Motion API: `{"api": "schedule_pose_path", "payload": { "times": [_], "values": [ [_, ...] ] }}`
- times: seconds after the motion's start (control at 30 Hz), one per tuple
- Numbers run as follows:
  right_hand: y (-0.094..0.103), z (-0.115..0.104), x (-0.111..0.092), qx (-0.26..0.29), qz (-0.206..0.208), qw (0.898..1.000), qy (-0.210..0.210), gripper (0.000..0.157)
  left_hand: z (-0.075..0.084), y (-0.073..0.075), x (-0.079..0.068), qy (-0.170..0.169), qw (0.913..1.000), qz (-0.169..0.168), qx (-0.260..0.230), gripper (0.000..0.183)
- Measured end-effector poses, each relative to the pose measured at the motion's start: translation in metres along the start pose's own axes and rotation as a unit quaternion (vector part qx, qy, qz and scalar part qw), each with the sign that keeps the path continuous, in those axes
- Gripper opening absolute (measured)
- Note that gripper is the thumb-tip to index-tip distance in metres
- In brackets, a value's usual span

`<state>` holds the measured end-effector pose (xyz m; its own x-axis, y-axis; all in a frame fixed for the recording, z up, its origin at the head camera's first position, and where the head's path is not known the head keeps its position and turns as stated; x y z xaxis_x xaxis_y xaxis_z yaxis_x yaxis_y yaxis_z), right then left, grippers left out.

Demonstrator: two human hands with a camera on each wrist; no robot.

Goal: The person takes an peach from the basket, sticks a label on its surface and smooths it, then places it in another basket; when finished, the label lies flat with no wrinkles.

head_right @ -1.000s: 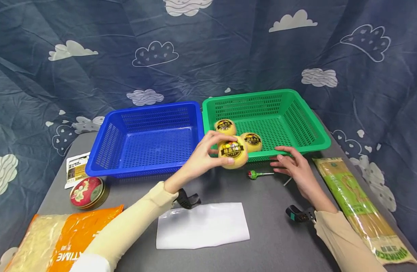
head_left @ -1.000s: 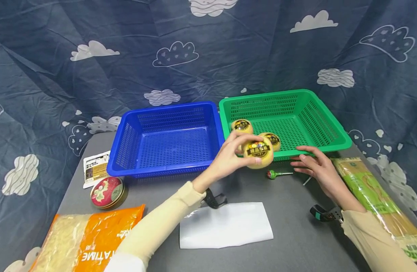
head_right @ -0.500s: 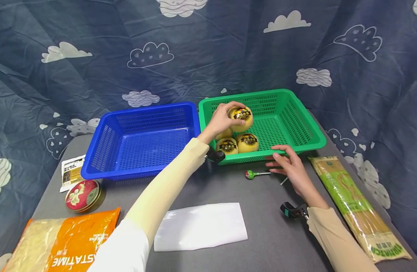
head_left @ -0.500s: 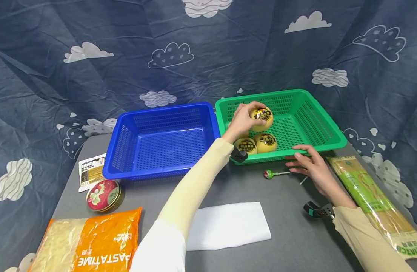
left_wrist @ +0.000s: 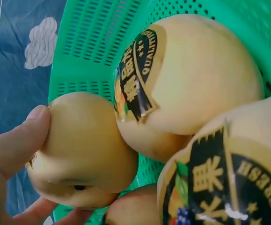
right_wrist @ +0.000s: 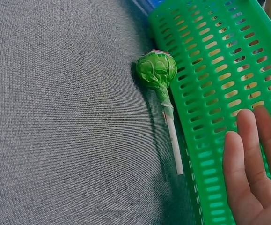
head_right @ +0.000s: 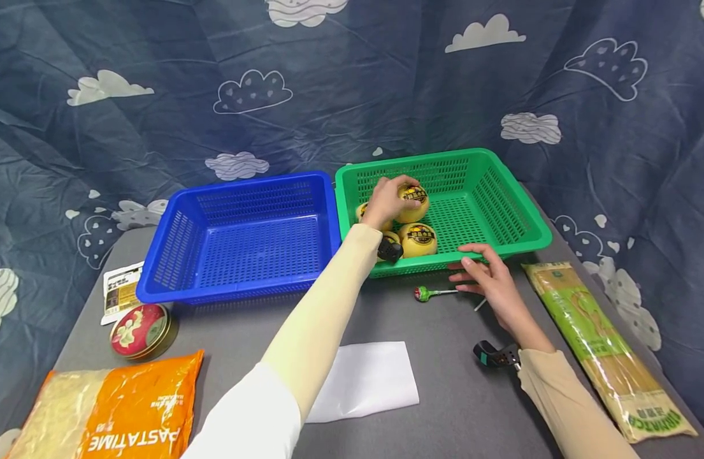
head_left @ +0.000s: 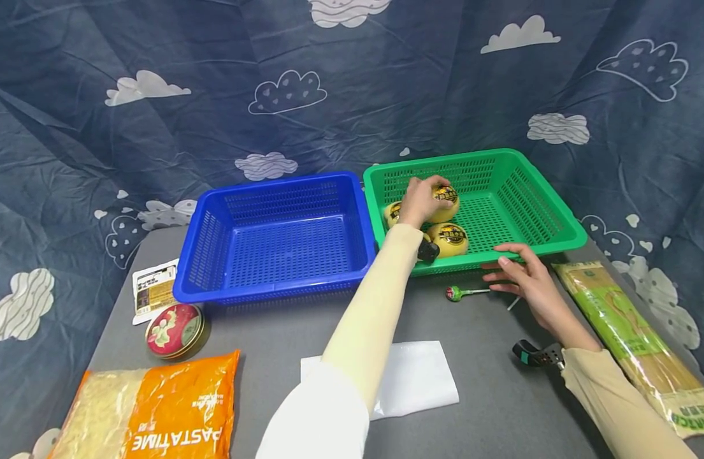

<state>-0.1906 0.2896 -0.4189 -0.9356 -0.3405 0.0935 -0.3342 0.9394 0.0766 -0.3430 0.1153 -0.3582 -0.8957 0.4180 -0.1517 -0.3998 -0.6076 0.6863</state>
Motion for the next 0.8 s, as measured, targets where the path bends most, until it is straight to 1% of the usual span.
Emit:
{"api": "schedule_pose_path", "payload": {
  "times": [0.1, 0.2, 0.27, 0.33, 0.43, 0.53, 0.63, 0.7, 0.8],
  "values": [
    [-0.001, 0.0, 0.0, -0.001, 0.001, 1.0, 0.002, 0.029, 0.001, -0.002, -0.003, 0.024, 0.997, -0.031, 0.067, 0.043],
    [-0.001, 0.0, 0.001, 0.001, 0.001, 1.0, 0.005, 0.028, 0.0, -0.003, -0.006, 0.059, 0.9903, -0.063, 0.109, 0.044],
    [-0.001, 0.0, 0.002, 0.003, -0.001, 1.0, 0.008, 0.028, -0.003, -0.002, -0.009, 0.085, 0.9846, -0.09, 0.124, 0.046],
    [-0.001, 0.0, 0.004, 0.005, -0.001, 1.0, 0.009, 0.028, -0.008, -0.001, -0.011, 0.103, 0.9794, -0.113, 0.131, 0.047],
    [-0.001, 0.0, 0.006, 0.005, -0.001, 1.0, 0.009, 0.029, -0.013, 0.002, -0.013, 0.109, 0.9741, -0.139, 0.141, 0.049],
    [-0.001, 0.001, 0.006, 0.001, 0.001, 1.0, 0.009, 0.028, -0.015, 0.006, -0.012, 0.092, 0.9739, -0.148, 0.145, 0.049],
    [0.0, 0.002, 0.004, 0.003, 0.001, 1.0, 0.011, 0.028, -0.015, 0.014, -0.011, 0.06, 0.9766, -0.155, 0.136, 0.048],
    [0.002, 0.004, 0.003, 0.006, 0.0, 1.0, 0.015, 0.029, -0.012, 0.022, -0.012, 0.024, 0.9797, -0.159, 0.12, 0.047],
    [0.012, 0.016, 0.002, 0.008, -0.008, 1.0, 0.02, 0.034, -0.009, 0.04, -0.02, -0.046, 0.9816, -0.155, 0.102, 0.046]
  ]
}}
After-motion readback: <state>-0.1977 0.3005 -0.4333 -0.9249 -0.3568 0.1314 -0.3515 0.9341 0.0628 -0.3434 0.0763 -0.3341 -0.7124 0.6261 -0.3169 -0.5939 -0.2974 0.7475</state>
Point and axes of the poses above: each hand's wrist, its own x-axis towards the middle knuckle, its own y-axis out of the back of the hand, z = x × y, the point moved 4 cm from there along x, towards the middle knuckle, and after that the axes turned 12 degrees about -z, right-handed, at the moved point
